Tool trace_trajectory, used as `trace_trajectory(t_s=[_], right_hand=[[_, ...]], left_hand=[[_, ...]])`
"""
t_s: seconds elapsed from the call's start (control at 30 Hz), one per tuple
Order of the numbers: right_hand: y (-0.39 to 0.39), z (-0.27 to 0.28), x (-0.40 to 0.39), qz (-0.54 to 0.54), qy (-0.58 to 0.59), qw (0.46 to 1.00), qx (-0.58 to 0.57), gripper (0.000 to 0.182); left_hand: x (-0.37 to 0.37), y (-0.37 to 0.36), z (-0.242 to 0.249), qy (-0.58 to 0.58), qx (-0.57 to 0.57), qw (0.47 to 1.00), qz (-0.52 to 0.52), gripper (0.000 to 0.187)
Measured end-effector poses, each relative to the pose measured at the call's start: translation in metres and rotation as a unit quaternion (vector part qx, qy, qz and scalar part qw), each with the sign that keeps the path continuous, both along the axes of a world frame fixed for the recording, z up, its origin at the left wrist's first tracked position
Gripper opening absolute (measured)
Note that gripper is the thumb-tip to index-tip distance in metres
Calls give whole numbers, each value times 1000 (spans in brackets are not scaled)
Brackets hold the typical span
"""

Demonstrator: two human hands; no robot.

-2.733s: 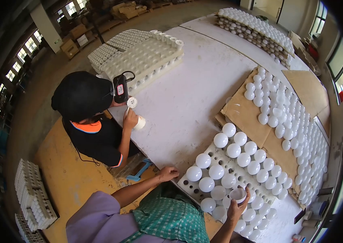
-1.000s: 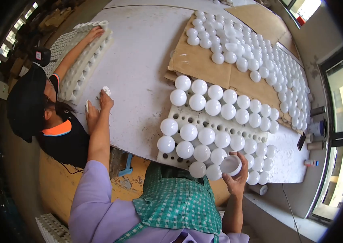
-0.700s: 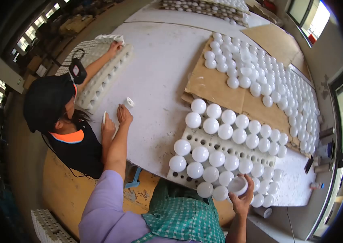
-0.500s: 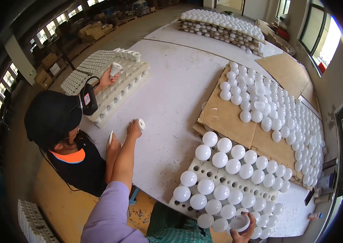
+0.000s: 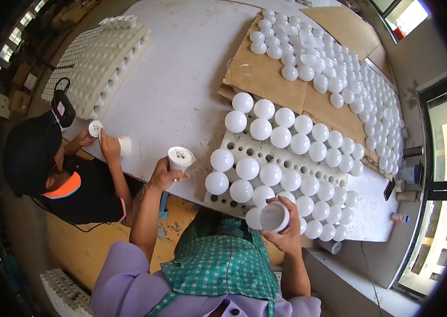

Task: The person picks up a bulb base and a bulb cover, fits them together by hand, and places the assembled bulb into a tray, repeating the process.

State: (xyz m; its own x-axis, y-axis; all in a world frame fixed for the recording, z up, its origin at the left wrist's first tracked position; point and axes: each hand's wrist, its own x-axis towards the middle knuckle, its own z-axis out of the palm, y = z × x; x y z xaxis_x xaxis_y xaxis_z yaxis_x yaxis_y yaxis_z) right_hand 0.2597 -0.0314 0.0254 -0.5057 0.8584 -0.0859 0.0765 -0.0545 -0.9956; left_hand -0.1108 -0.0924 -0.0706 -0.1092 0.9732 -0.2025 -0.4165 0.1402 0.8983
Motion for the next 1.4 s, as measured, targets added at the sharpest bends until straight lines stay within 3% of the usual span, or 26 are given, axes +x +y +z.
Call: trace_trajectory(t_s=[0.03,0.07,0.23,0.37,0.6,0.67,0.73,1.0,1.2,1.4], right_hand=[[0,-2,-6,5,-2,1000,2,93],[0,-5,-13,48,-18,998,22,90],[-1,-1,-55,159,-56,978,120,78],[-7,10,-74,218,-115,961,128,77],[-14,3,-94,266,-120,948,127,78],[-15,3,-98,281,-130,933,181,80],[-17,11,-102,291,-150,926,187,80],[-22,11,-113,323,-213,895,222,82],[-32,-8,-116,278,-203,916,207,85],[-39,-3,-124,224,-55,925,301,77]], left_hand=[[13,-16,-7,-8,10,999,-43,63],[26,-28,17,-53,-17,994,-92,64],[61,-38,35,95,36,970,-219,68],[61,-44,50,137,9,965,-223,68],[51,-48,54,181,16,954,-238,67],[49,-49,56,188,14,951,-243,66],[47,-50,60,205,6,945,-253,55],[47,-49,70,202,-49,940,-271,48],[47,-50,71,162,-56,944,-281,42],[56,-52,72,146,-37,950,-273,44]])
